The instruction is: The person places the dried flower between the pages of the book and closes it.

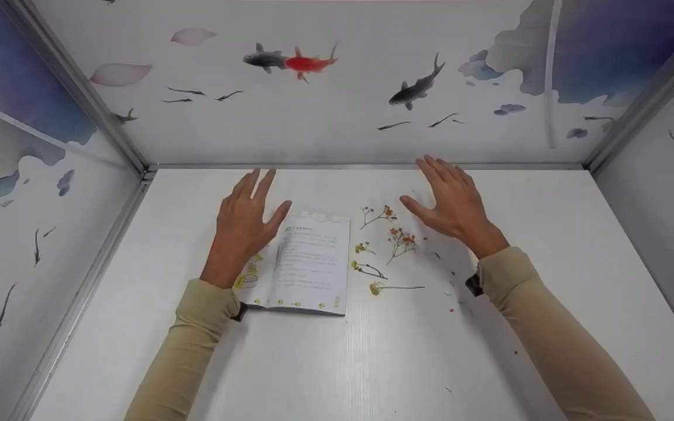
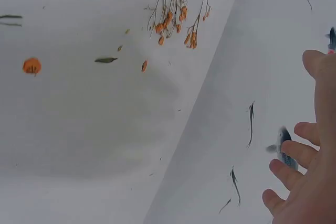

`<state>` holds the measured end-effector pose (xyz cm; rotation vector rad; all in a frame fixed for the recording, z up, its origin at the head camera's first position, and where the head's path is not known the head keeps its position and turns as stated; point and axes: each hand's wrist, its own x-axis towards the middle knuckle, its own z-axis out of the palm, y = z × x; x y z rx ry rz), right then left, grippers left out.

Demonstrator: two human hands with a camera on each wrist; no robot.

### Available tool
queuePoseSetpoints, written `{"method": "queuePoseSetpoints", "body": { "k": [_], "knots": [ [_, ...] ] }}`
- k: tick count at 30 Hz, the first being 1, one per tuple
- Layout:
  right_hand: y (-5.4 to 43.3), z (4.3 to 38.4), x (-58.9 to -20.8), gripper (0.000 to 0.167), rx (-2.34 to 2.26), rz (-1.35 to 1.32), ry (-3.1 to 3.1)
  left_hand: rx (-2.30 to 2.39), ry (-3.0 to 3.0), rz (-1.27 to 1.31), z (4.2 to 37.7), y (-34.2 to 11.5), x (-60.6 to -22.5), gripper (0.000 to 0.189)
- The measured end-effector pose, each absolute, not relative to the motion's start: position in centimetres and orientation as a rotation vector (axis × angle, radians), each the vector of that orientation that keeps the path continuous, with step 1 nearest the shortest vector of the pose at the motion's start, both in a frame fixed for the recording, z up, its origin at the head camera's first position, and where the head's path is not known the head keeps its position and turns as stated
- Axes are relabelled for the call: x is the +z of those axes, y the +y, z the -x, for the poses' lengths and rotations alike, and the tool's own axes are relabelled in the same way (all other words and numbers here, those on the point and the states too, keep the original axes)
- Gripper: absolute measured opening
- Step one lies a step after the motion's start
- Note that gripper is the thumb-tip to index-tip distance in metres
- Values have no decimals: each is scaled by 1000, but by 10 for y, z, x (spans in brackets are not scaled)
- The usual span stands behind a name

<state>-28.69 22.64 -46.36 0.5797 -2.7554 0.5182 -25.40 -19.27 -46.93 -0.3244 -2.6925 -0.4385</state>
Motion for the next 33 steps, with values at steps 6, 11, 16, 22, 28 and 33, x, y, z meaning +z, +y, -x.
{"method": "queuePoseSetpoints", "body": {
  "k": [6,11,16,22,28,33],
  "knots": [
    [210,282,-468,74,556,-667,-2674,-448,-2721,328,236,-188,-480,70],
    [198,278,-473,66,562,-712,-2645,-483,-2742,366,223,-182,-490,68],
    [190,276,-479,61,562,-715,-2663,-551,-2762,398,211,-179,-501,59],
    [184,277,-488,47,544,-730,-2682,-548,-2815,408,201,-180,-517,47],
    [180,279,-496,38,528,-725,-2738,-543,-2861,397,196,-183,-528,43],
    [177,280,-501,33,491,-719,-2792,-569,-2900,368,196,-186,-533,46]
  ]
}}
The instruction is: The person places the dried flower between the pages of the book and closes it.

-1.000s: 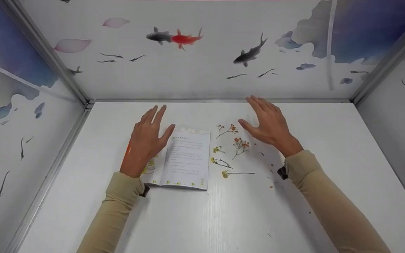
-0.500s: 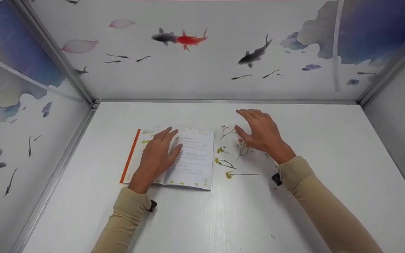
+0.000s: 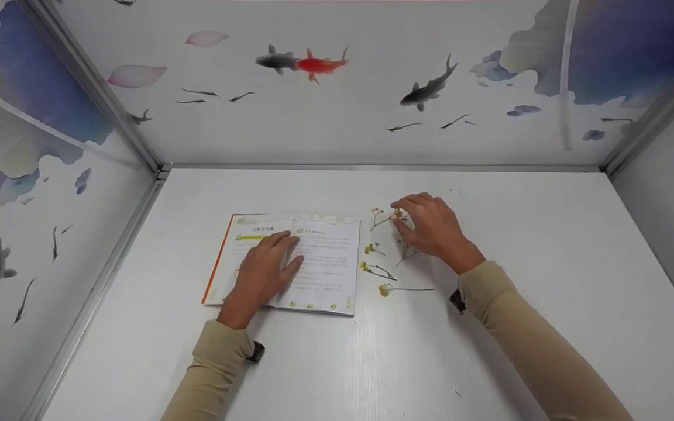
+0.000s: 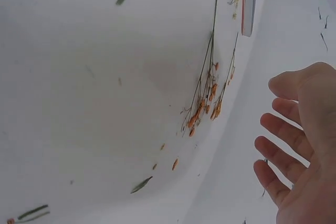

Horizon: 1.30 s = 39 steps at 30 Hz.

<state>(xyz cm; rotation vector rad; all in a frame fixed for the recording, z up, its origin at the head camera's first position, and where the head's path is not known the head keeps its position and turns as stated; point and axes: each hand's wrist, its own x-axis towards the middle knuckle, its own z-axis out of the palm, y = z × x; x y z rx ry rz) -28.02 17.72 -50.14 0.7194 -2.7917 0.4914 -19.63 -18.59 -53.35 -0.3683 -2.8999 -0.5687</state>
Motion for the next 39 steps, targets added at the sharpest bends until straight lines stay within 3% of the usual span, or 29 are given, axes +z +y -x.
{"method": "queuePoseSetpoints", "body": {
  "k": [15,39],
  "knots": [
    [167,296,-520,16,451,-726,-2898,-606,-2903,328,196,-188,-538,49],
    [156,316,-518,13,529,-783,-2989,-631,-3081,239,193,-175,-536,50]
  ]
}}
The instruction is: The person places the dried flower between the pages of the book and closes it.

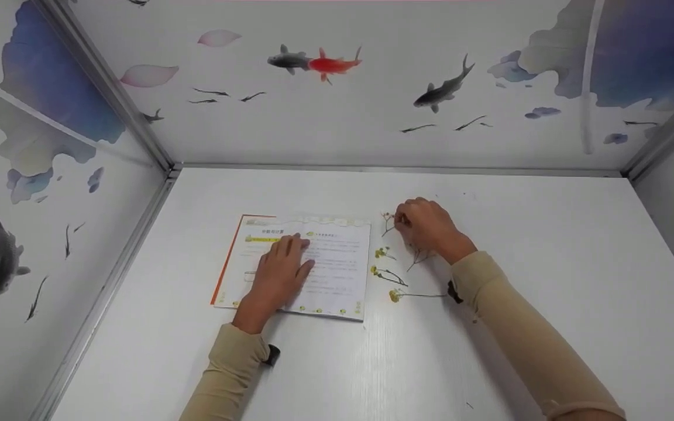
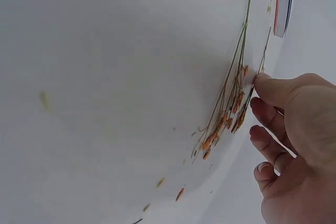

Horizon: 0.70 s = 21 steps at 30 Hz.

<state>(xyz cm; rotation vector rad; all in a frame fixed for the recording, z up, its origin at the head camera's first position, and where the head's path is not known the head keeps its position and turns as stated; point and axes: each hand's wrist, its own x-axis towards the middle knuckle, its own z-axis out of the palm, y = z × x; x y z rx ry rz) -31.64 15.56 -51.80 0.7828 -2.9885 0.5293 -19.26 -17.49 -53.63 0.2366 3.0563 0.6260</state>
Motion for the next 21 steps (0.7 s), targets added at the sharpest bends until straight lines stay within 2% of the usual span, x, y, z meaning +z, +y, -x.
{"method": "queuePoseSetpoints", "body": {
  "k": [9,21],
  "knots": [
    [156,318,-521,15,345,-950,-2941,643,3048,-250,193,-175,-536,49],
    [155,317,-524,18,290,-898,-2841,627,3034,-241,192,-176,-536,51]
  ]
}}
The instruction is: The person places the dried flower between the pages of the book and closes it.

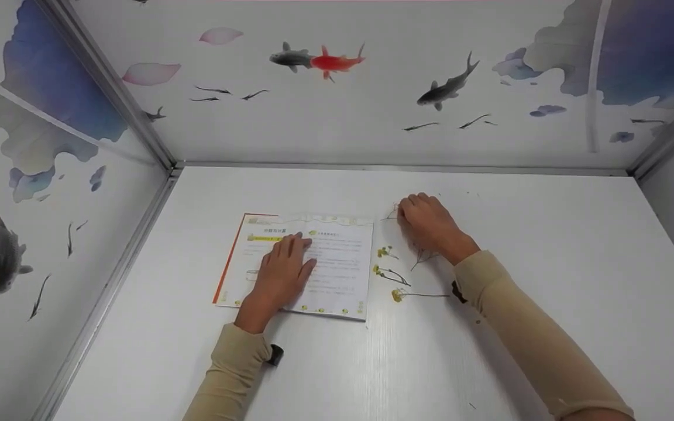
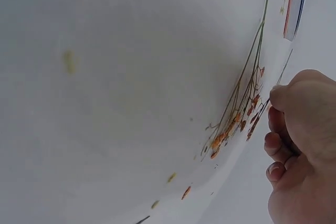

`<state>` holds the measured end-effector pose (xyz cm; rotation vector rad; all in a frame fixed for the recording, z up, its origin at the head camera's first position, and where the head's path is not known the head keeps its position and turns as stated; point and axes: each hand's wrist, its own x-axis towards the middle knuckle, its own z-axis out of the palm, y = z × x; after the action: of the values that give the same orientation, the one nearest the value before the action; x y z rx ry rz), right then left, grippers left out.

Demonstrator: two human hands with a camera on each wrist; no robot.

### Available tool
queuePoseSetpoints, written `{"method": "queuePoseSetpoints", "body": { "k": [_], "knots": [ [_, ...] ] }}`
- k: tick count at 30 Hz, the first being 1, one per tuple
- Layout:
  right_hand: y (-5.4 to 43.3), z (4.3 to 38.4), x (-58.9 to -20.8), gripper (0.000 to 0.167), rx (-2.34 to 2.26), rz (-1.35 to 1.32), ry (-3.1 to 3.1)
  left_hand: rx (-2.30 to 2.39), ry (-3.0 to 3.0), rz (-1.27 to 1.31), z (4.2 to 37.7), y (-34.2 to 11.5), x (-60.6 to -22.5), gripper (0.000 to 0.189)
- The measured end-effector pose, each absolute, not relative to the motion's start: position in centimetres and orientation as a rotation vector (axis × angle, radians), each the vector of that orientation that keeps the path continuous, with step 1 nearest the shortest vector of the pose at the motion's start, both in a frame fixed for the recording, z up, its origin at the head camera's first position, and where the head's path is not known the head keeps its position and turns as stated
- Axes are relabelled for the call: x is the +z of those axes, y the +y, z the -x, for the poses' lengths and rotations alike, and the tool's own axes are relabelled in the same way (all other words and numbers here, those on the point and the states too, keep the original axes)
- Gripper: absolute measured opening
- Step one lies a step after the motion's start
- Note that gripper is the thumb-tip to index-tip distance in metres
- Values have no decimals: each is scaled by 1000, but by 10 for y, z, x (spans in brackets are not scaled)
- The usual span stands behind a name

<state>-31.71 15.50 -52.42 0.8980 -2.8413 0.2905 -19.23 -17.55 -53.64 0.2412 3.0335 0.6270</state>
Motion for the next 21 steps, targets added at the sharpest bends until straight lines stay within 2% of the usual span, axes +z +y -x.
{"method": "queuePoseSetpoints", "body": {
  "k": [9,21],
  "knots": [
    [142,310,-508,15,305,-870,-2808,644,3040,-240,192,-175,-537,51],
    [100,284,-503,6,322,-1073,-2579,697,3042,-213,191,-174,-540,54]
  ]
}}
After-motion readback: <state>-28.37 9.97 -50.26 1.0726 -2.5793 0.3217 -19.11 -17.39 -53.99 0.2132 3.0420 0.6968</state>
